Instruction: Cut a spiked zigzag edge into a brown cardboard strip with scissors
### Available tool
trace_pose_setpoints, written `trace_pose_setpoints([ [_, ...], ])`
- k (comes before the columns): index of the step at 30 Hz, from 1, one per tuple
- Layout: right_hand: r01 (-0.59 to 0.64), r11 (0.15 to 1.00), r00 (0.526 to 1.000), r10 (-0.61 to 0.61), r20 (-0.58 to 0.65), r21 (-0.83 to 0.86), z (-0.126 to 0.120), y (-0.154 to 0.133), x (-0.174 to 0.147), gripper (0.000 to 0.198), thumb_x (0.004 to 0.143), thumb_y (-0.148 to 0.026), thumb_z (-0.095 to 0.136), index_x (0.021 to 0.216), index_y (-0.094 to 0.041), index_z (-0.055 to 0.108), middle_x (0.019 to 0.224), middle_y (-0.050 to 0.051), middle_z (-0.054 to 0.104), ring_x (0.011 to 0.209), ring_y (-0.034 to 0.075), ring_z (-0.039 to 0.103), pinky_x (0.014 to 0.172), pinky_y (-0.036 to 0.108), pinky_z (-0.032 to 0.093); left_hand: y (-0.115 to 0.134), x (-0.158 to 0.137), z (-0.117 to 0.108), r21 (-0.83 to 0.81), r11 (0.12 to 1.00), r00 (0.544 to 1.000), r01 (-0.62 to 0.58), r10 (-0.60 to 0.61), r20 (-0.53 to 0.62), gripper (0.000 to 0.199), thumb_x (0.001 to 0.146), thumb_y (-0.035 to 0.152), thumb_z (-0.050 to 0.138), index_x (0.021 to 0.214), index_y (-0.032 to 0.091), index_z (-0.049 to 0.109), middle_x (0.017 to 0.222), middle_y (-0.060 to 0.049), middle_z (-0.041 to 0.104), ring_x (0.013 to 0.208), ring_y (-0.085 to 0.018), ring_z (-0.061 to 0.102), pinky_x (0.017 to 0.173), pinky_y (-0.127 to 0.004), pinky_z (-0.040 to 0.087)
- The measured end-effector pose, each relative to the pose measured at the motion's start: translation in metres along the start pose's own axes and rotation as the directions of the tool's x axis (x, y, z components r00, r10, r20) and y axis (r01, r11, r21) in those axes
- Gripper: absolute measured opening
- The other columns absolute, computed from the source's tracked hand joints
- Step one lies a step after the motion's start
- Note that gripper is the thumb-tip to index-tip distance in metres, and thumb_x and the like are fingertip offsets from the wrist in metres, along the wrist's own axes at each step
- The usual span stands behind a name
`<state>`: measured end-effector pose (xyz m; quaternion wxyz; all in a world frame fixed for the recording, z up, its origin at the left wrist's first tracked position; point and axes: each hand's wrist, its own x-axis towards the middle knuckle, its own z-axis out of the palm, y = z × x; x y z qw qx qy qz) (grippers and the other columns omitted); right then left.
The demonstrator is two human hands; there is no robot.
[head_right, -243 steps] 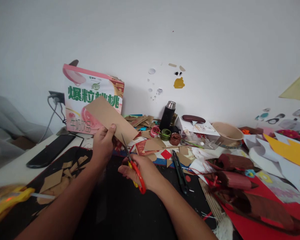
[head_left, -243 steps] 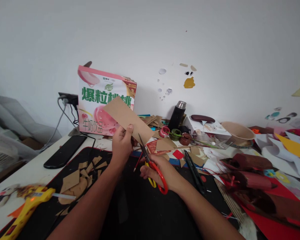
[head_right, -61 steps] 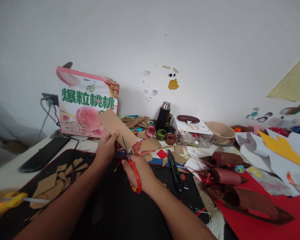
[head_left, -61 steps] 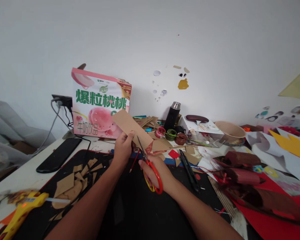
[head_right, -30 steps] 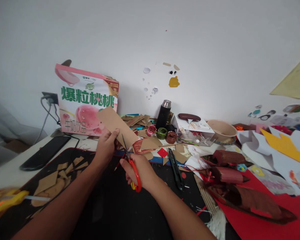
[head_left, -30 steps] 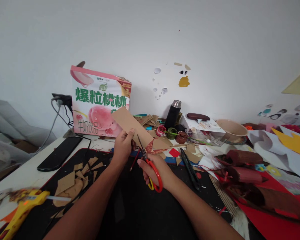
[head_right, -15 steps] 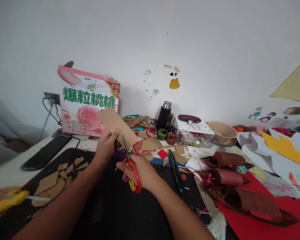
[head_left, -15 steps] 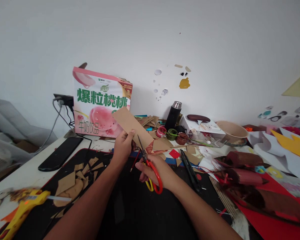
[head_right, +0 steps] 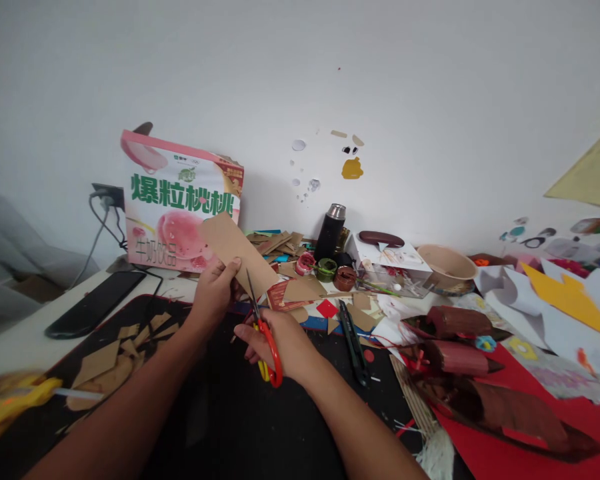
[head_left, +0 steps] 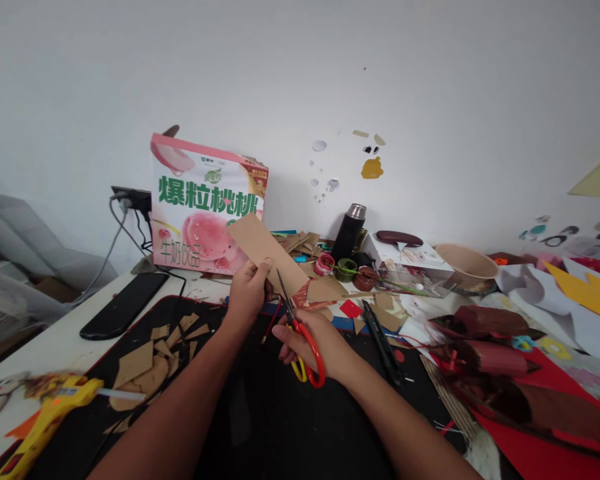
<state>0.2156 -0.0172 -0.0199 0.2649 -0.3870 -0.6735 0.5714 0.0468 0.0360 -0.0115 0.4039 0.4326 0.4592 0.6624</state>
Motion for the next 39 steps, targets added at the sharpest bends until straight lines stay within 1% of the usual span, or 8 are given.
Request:
trace_pose_setpoints([
  [5,-0.012,1.0,1.0,0.012,-0.018,-0.011,-0.0001,-0.0011,-0.0007,0.051,0.087,-0.067,0.075,0.099,-0.02,0.062,0.068,-0.001,0.069,0.058,0.018,0.072,0.057,0.027,0.059,0.0008,0.0015,-0.0016,0.019,1.0,1.0,0.008,-0.008,0.013,0.039,0.086,0.053,0.069,0.071,0.024,0.049,0.044,0.008,0.045,0.032,-0.01,0.042,0.034,-0.022,0.028],
  [12,-0.011,0.999,1.0,0.01,-0.012,-0.039,-0.0001,0.0054,-0.0002,0.047,0.09,-0.063,0.074,0.103,-0.019,0.063,0.072,0.001,0.072,0.062,0.018,0.074,0.058,0.026,0.059,0.0005,0.0012,-0.0009,0.034,0.999,1.0,-0.015,0.014,0.012,0.038,0.085,0.053,0.07,0.071,0.023,0.051,0.044,0.008,0.045,0.034,-0.011,0.043,0.035,-0.021,0.03],
  [17,-0.006,1.0,1.0,0.006,-0.006,0.01,-0.0001,0.0021,-0.0011,0.051,0.086,-0.064,0.078,0.102,-0.019,0.062,0.071,0.0,0.07,0.061,0.018,0.073,0.059,0.027,0.06,-0.0005,0.0017,-0.0008,0.021,1.0,1.0,0.008,-0.009,0.006,0.038,0.085,0.054,0.069,0.072,0.024,0.05,0.043,0.008,0.044,0.033,-0.011,0.043,0.034,-0.022,0.029],
  [22,0.004,0.999,1.0,-0.004,0.012,0.042,-0.0022,-0.003,-0.0031,0.053,0.081,-0.064,0.083,0.1,-0.019,0.063,0.072,0.0,0.07,0.063,0.018,0.073,0.06,0.027,0.06,0.0018,0.0012,-0.0013,0.04,0.999,0.999,-0.026,0.025,0.022,0.037,0.085,0.055,0.069,0.074,0.023,0.052,0.044,0.008,0.046,0.033,-0.011,0.042,0.034,-0.022,0.029],
  [30,0.001,0.995,0.998,-0.008,0.064,0.096,-0.0057,0.0033,-0.0016,0.055,0.079,-0.059,0.087,0.109,-0.019,0.062,0.082,0.002,0.073,0.071,0.019,0.075,0.064,0.028,0.061,0.0045,0.0004,-0.0009,0.051,0.998,0.999,-0.032,0.031,0.018,0.036,0.085,0.053,0.07,0.072,0.023,0.052,0.043,0.007,0.047,0.033,-0.012,0.044,0.035,-0.023,0.03],
  [33,-0.017,0.997,1.0,0.015,0.025,0.077,-0.0028,-0.0013,-0.0028,0.054,0.081,-0.062,0.084,0.105,-0.019,0.062,0.075,0.001,0.072,0.062,0.016,0.072,0.058,0.024,0.059,0.005,-0.0001,-0.0008,0.048,0.998,0.999,-0.04,0.039,0.018,0.035,0.086,0.051,0.07,0.072,0.023,0.054,0.044,0.006,0.048,0.033,-0.012,0.043,0.035,-0.023,0.029],
  [36,-0.047,0.998,0.999,0.047,-0.005,0.036,0.0001,-0.0038,-0.0033,0.053,0.088,-0.068,0.074,0.103,-0.018,0.063,0.07,0.001,0.071,0.048,0.014,0.065,0.043,0.021,0.05,0.0064,-0.0012,-0.0012,0.085,0.993,0.997,-0.078,0.078,0.004,0.034,0.087,0.049,0.069,0.072,0.022,0.055,0.045,0.006,0.049,0.034,-0.011,0.044,0.035,-0.022,0.029],
  [39,-0.039,0.999,0.999,0.039,-0.017,-0.003,0.0007,-0.0017,-0.0024,0.05,0.091,-0.067,0.071,0.101,-0.018,0.064,0.066,0.0,0.071,0.042,0.013,0.06,0.037,0.019,0.044,0.008,-0.0018,-0.0021,0.135,0.985,0.993,-0.111,0.114,-0.012,0.034,0.087,0.05,0.069,0.072,0.022,0.056,0.046,0.006,0.05,0.035,-0.011,0.044,0.035,-0.022,0.03],
])
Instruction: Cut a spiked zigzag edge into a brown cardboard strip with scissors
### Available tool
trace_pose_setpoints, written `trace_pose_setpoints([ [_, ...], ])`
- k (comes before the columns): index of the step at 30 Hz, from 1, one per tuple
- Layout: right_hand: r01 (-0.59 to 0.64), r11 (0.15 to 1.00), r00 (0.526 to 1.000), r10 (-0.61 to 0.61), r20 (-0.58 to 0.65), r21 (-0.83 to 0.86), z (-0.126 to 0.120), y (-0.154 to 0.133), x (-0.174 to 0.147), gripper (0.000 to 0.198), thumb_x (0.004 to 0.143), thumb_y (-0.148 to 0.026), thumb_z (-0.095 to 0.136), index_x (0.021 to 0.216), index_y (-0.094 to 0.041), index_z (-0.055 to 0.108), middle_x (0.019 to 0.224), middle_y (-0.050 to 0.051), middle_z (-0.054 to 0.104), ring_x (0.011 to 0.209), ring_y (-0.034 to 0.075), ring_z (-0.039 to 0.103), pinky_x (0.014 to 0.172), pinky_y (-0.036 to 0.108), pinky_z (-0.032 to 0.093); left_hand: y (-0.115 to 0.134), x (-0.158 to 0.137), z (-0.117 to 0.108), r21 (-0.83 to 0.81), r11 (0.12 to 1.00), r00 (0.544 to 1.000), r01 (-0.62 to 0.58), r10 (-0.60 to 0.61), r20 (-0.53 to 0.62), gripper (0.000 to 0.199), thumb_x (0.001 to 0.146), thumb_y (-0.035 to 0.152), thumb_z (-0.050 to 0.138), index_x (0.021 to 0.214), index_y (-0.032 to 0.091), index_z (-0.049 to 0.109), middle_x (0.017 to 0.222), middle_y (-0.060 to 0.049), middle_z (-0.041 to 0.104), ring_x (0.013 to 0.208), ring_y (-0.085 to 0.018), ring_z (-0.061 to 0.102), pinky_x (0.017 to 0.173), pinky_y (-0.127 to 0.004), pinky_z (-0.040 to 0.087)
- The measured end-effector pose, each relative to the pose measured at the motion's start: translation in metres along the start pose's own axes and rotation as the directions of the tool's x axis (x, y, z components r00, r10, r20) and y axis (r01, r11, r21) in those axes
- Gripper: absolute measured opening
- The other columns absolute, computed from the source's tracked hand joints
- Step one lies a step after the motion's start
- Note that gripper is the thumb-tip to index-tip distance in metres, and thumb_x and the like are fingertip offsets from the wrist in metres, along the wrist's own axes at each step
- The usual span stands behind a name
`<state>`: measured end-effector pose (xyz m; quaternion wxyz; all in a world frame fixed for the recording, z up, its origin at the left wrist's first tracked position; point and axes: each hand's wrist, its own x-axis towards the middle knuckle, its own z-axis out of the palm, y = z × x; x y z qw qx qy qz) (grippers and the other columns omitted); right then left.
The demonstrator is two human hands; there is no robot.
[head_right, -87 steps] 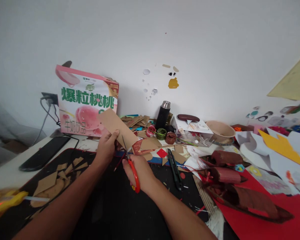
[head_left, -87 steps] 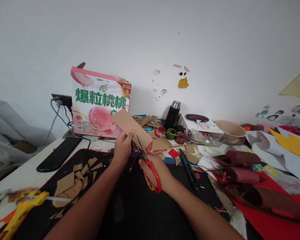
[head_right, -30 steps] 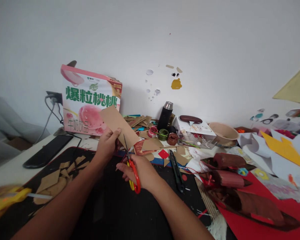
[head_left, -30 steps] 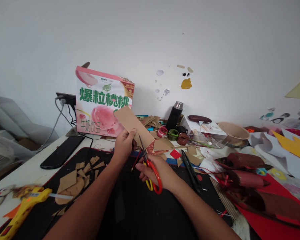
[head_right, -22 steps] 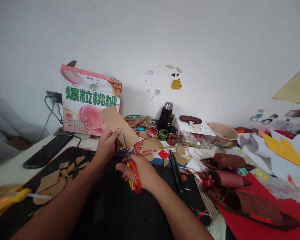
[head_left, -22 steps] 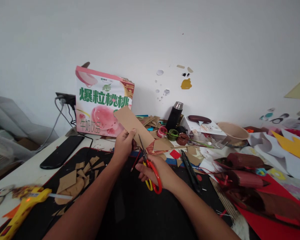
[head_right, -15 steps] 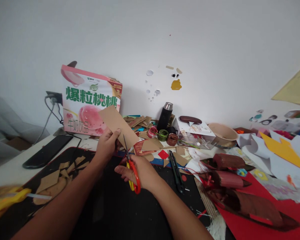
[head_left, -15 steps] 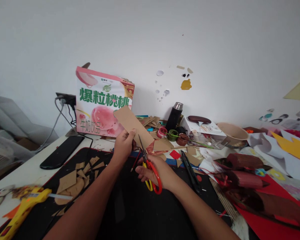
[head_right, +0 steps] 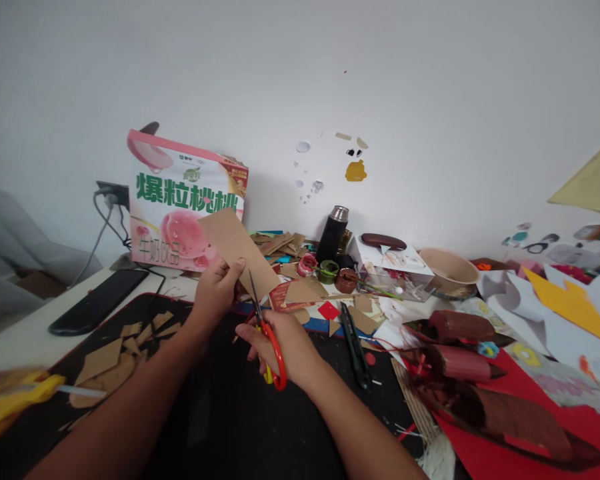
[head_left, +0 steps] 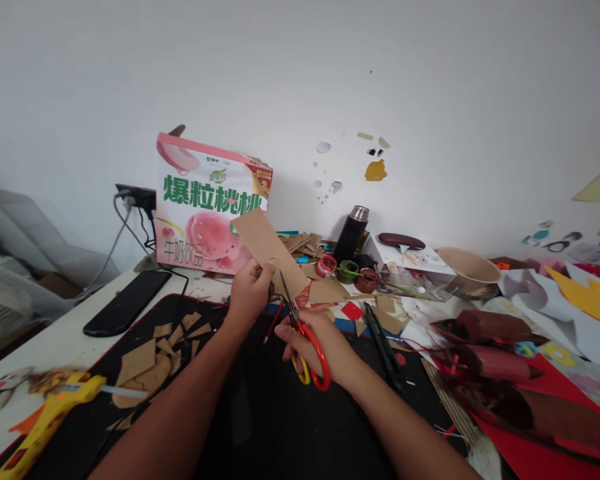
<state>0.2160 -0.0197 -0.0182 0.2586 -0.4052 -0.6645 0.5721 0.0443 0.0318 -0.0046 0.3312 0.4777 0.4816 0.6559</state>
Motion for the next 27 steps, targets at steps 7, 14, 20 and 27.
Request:
trace_pose_setpoints([
  [7,0.004,1.0,1.0,-0.004,-0.009,-0.02,0.0,0.001,0.0,0.046,0.091,-0.064,0.071,0.104,-0.02,0.063,0.064,-0.002,0.069,0.041,0.013,0.059,0.037,0.019,0.044,0.002,0.002,0.0,-0.1,0.993,0.997,0.062,-0.058,0.043,0.038,0.083,0.055,0.07,0.073,0.023,0.052,0.044,0.008,0.046,0.033,-0.011,0.043,0.033,-0.022,0.033],
  [14,-0.016,0.99,0.999,0.009,-0.047,-0.142,-0.003,-0.016,-0.006,0.043,0.093,-0.064,0.069,0.096,-0.021,0.062,0.056,-0.003,0.062,0.041,0.015,0.06,0.039,0.022,0.046,0.003,0.0,-0.001,-0.054,0.999,0.998,-0.003,0.006,0.059,0.036,0.088,0.052,0.067,0.073,0.022,0.053,0.044,0.007,0.048,0.033,-0.011,0.044,0.033,-0.021,0.03],
  [20,-0.018,0.984,0.995,0.001,-0.095,-0.176,-0.003,-0.012,-0.003,0.041,0.092,-0.062,0.072,0.089,-0.023,0.059,0.048,-0.006,0.056,0.037,0.014,0.055,0.035,0.02,0.04,-0.001,0.0,0.0,-0.054,0.998,0.997,0.008,-0.004,0.071,0.036,0.089,0.052,0.067,0.074,0.022,0.053,0.044,0.007,0.048,0.033,-0.011,0.043,0.034,-0.022,0.03],
  [27,0.01,0.976,0.989,-0.042,-0.142,-0.217,-0.001,-0.001,0.001,0.045,0.096,-0.064,0.065,0.079,-0.023,0.054,0.045,-0.006,0.053,0.032,0.012,0.048,0.033,0.02,0.033,-0.007,0.001,0.003,-0.113,0.992,0.997,0.053,-0.047,0.056,0.036,0.086,0.052,0.069,0.074,0.022,0.054,0.044,0.008,0.046,0.033,-0.011,0.043,0.035,-0.021,0.03],
])
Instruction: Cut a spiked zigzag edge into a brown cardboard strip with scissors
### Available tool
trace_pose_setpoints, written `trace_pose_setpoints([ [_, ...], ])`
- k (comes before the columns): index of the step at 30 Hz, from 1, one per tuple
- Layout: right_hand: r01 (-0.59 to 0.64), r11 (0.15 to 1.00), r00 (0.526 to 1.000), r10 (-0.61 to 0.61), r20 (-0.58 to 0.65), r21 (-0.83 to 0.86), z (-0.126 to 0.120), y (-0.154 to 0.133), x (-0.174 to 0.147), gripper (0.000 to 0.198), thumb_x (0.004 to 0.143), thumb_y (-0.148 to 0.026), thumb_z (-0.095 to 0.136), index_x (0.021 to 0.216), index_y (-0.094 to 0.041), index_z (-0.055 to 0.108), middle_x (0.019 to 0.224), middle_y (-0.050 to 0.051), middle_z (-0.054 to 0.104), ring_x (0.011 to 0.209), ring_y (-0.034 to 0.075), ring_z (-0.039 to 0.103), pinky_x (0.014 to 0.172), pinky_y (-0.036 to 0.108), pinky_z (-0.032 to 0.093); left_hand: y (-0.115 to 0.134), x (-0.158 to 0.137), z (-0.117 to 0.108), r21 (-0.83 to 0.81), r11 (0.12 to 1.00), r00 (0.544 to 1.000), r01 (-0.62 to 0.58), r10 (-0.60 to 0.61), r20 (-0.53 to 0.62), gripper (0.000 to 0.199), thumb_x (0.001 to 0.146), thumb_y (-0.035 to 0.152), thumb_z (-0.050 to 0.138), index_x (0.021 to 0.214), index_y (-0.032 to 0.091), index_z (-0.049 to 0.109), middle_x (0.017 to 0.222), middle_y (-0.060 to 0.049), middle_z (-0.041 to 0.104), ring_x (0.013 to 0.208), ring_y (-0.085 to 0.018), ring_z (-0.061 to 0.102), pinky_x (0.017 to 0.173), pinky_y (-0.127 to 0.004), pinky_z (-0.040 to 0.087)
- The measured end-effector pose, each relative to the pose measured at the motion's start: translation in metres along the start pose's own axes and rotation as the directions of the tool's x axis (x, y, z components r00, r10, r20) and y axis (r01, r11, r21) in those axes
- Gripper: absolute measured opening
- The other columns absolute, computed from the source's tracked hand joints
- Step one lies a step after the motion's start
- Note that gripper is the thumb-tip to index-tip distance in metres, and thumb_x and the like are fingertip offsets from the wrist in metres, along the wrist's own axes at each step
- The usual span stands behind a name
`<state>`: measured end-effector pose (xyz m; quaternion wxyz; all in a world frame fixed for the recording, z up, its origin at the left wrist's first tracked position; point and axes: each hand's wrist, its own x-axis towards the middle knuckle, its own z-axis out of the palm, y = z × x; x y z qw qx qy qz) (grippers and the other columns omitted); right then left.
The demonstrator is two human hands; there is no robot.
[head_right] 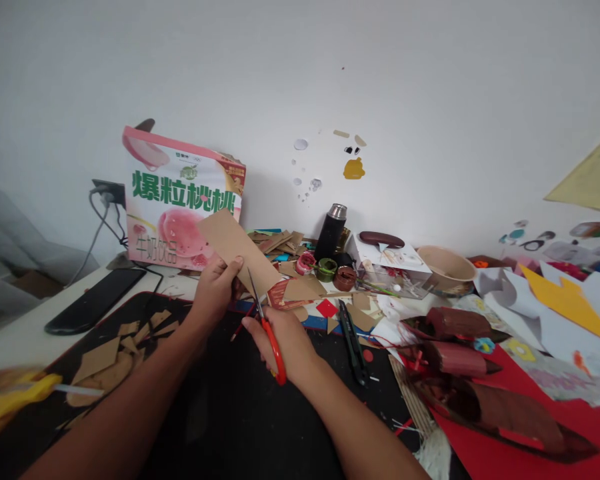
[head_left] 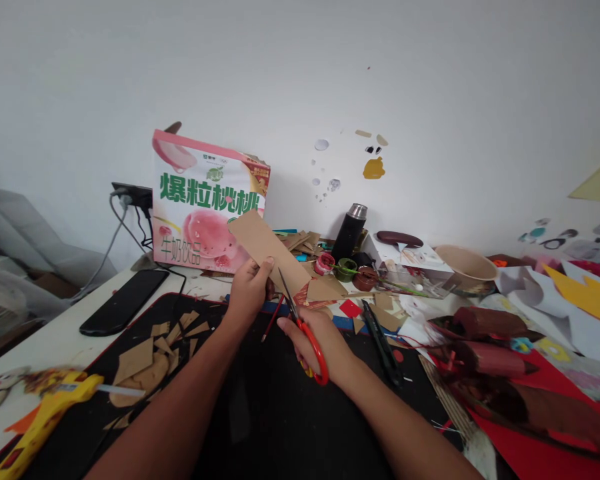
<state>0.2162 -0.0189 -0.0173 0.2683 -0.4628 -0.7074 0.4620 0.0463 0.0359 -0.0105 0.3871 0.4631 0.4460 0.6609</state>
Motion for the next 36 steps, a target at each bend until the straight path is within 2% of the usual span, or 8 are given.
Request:
trace_pose_setpoints([
  [8,0.012,1.0,0.999,-0.012,-0.031,0.009,0.006,0.008,0.001,0.035,0.1,-0.052,0.062,0.082,-0.024,0.05,0.044,-0.009,0.049,0.033,0.013,0.05,0.034,0.02,0.034,-0.002,0.0,0.0,-0.009,1.0,1.0,0.028,-0.028,0.002,0.036,0.086,0.051,0.07,0.074,0.022,0.053,0.045,0.008,0.046,0.034,-0.011,0.043,0.036,-0.021,0.03],
  [13,0.044,0.996,0.999,-0.045,-0.009,-0.072,0.005,0.01,0.004,0.03,0.1,-0.042,0.062,0.079,-0.024,0.05,0.045,-0.007,0.05,0.036,0.014,0.051,0.038,0.023,0.034,-0.003,0.0,0.0,-0.025,0.999,1.0,0.028,-0.028,-0.006,0.038,0.085,0.054,0.071,0.074,0.023,0.051,0.044,0.008,0.045,0.034,-0.011,0.043,0.035,-0.022,0.029],
  [18,0.086,0.988,0.994,-0.094,-0.054,-0.131,0.007,0.008,0.003,0.032,0.1,-0.038,0.061,0.075,-0.024,0.046,0.047,-0.006,0.05,0.039,0.013,0.05,0.041,0.022,0.033,-0.002,0.0,0.001,-0.025,1.0,1.0,0.019,-0.019,-0.009,0.04,0.085,0.055,0.072,0.072,0.023,0.049,0.044,0.009,0.045,0.033,-0.01,0.042,0.035,-0.021,0.029],
  [21,0.051,0.992,0.996,-0.058,-0.06,-0.116,0.009,0.005,0.001,0.031,0.102,-0.04,0.058,0.078,-0.024,0.047,0.048,-0.007,0.05,0.038,0.012,0.05,0.04,0.021,0.033,-0.002,0.0,0.001,-0.034,0.999,1.0,0.019,-0.02,-0.011,0.04,0.085,0.055,0.072,0.073,0.024,0.049,0.044,0.009,0.044,0.033,-0.01,0.041,0.035,-0.021,0.028],
  [24,0.002,0.998,1.0,-0.002,0.005,-0.066,0.007,0.005,0.001,0.031,0.103,-0.045,0.056,0.081,-0.024,0.049,0.047,-0.007,0.051,0.036,0.014,0.053,0.037,0.021,0.036,-0.002,0.0,0.001,-0.038,0.999,0.999,0.034,-0.034,-0.006,0.04,0.085,0.054,0.072,0.073,0.024,0.049,0.044,0.01,0.043,0.033,-0.01,0.042,0.035,-0.021,0.03],
  [28,0.025,1.0,0.998,-0.026,0.055,0.01,0.003,0.008,0.001,0.035,0.103,-0.053,0.055,0.085,-0.024,0.051,0.051,-0.006,0.055,0.038,0.014,0.056,0.035,0.02,0.039,0.0,-0.001,0.001,-0.033,0.999,0.999,0.038,-0.039,-0.012,0.04,0.086,0.053,0.072,0.074,0.024,0.049,0.044,0.01,0.045,0.034,-0.01,0.044,0.036,-0.021,0.03],
  [33,0.073,0.994,0.993,-0.081,0.089,0.084,0.005,0.011,0.001,0.041,0.1,-0.061,0.059,0.092,-0.021,0.056,0.059,-0.003,0.063,0.049,0.015,0.066,0.048,0.021,0.051,0.001,-0.002,0.001,0.002,1.0,0.999,0.031,-0.031,-0.033,0.039,0.085,0.054,0.072,0.075,0.023,0.05,0.044,0.009,0.047,0.034,-0.011,0.045,0.036,-0.021,0.03],
  [36,0.048,0.984,0.989,-0.07,0.127,0.169,0.007,0.014,0.002,0.045,0.097,-0.065,0.062,0.098,-0.02,0.058,0.063,-0.001,0.069,0.056,0.017,0.071,0.054,0.024,0.056,0.0,-0.001,0.0,0.004,0.999,0.998,0.043,-0.043,-0.036,0.04,0.084,0.056,0.072,0.075,0.024,0.05,0.044,0.009,0.046,0.034,-0.011,0.045,0.036,-0.021,0.031],
])
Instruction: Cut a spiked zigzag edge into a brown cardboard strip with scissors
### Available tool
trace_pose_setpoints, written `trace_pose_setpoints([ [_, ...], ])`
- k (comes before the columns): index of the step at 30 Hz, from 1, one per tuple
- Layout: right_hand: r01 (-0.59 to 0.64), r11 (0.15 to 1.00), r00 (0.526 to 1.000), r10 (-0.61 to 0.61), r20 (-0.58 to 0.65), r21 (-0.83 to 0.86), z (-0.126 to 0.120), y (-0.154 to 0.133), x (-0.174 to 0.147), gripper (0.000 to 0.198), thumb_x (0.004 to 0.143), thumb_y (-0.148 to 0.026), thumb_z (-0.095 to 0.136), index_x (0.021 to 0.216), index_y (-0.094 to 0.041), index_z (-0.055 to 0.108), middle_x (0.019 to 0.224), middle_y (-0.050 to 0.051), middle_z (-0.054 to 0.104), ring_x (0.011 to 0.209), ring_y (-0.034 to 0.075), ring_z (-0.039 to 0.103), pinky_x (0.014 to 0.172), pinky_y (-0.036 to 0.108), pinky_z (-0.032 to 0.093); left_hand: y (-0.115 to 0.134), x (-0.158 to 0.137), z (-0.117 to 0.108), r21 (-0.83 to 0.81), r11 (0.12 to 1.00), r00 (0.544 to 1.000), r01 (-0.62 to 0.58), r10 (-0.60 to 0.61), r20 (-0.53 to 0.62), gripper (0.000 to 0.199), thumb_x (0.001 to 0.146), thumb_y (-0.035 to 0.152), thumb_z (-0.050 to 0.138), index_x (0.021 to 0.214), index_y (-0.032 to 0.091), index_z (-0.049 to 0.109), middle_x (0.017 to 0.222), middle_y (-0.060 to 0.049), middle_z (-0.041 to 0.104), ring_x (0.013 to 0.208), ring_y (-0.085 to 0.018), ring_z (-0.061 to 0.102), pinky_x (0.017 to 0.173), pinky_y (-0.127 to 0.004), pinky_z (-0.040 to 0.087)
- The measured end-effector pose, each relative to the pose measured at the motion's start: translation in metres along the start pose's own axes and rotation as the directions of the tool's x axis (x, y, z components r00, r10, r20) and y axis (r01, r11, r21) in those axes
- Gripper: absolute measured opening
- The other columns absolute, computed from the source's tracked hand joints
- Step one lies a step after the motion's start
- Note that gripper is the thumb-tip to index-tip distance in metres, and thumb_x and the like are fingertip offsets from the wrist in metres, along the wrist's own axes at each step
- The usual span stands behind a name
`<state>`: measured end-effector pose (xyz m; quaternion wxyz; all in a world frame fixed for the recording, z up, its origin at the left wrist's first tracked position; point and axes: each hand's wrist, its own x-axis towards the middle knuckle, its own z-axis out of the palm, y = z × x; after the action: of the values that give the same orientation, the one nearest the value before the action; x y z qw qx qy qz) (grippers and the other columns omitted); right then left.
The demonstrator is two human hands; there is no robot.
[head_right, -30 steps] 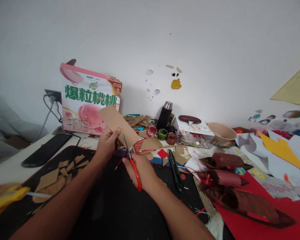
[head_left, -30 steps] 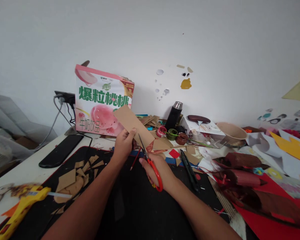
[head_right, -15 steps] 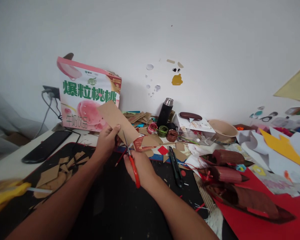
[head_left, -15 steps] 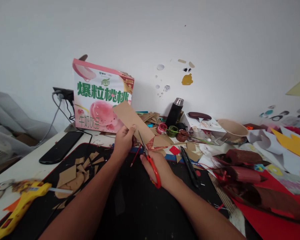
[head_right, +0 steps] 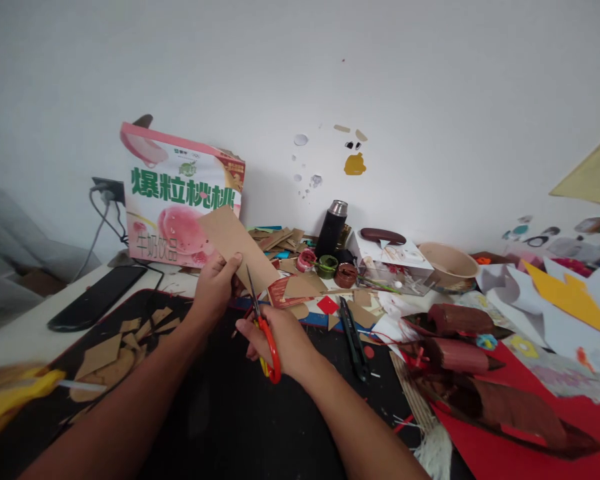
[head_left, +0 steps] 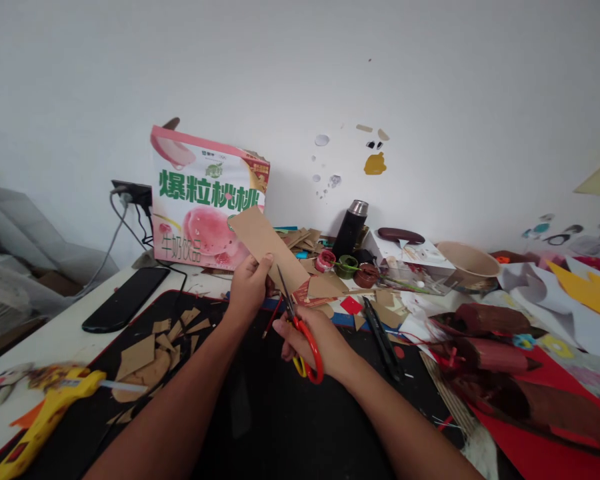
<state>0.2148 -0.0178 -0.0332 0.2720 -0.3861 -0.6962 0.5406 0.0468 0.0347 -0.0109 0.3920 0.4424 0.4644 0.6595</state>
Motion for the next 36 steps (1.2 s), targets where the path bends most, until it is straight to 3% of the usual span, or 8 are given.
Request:
trace_pose_setpoints([
  [19,-0.046,0.978,0.997,0.034,0.064,0.205,-0.002,-0.015,-0.002,0.057,0.077,-0.063,0.086,0.103,-0.02,0.06,0.076,0.001,0.071,0.066,0.018,0.073,0.062,0.027,0.058,-0.001,0.001,0.001,-0.083,0.996,0.999,0.015,-0.018,-0.032,0.037,0.085,0.05,0.071,0.072,0.024,0.049,0.044,0.009,0.045,0.033,-0.01,0.043,0.034,-0.021,0.033],
  [27,-0.064,0.998,0.998,0.064,-0.011,0.014,0.0,-0.005,-0.001,0.047,0.093,-0.066,0.068,0.103,-0.021,0.061,0.064,-0.002,0.069,0.047,0.014,0.062,0.045,0.021,0.047,0.005,0.0,0.0,-0.012,1.0,1.0,-0.011,0.012,0.028,0.037,0.085,0.052,0.071,0.073,0.022,0.052,0.046,0.007,0.048,0.033,-0.009,0.042,0.033,-0.021,0.029],
  [36,-0.096,0.994,0.994,0.092,-0.067,-0.054,-0.001,-0.015,-0.004,0.045,0.093,-0.067,0.067,0.088,-0.024,0.055,0.049,-0.007,0.056,0.04,0.015,0.057,0.042,0.022,0.043,-0.001,-0.001,0.002,-0.006,1.0,0.999,-0.029,0.029,0.022,0.037,0.086,0.052,0.07,0.074,0.022,0.053,0.046,0.008,0.048,0.034,-0.01,0.045,0.035,-0.02,0.03],
])
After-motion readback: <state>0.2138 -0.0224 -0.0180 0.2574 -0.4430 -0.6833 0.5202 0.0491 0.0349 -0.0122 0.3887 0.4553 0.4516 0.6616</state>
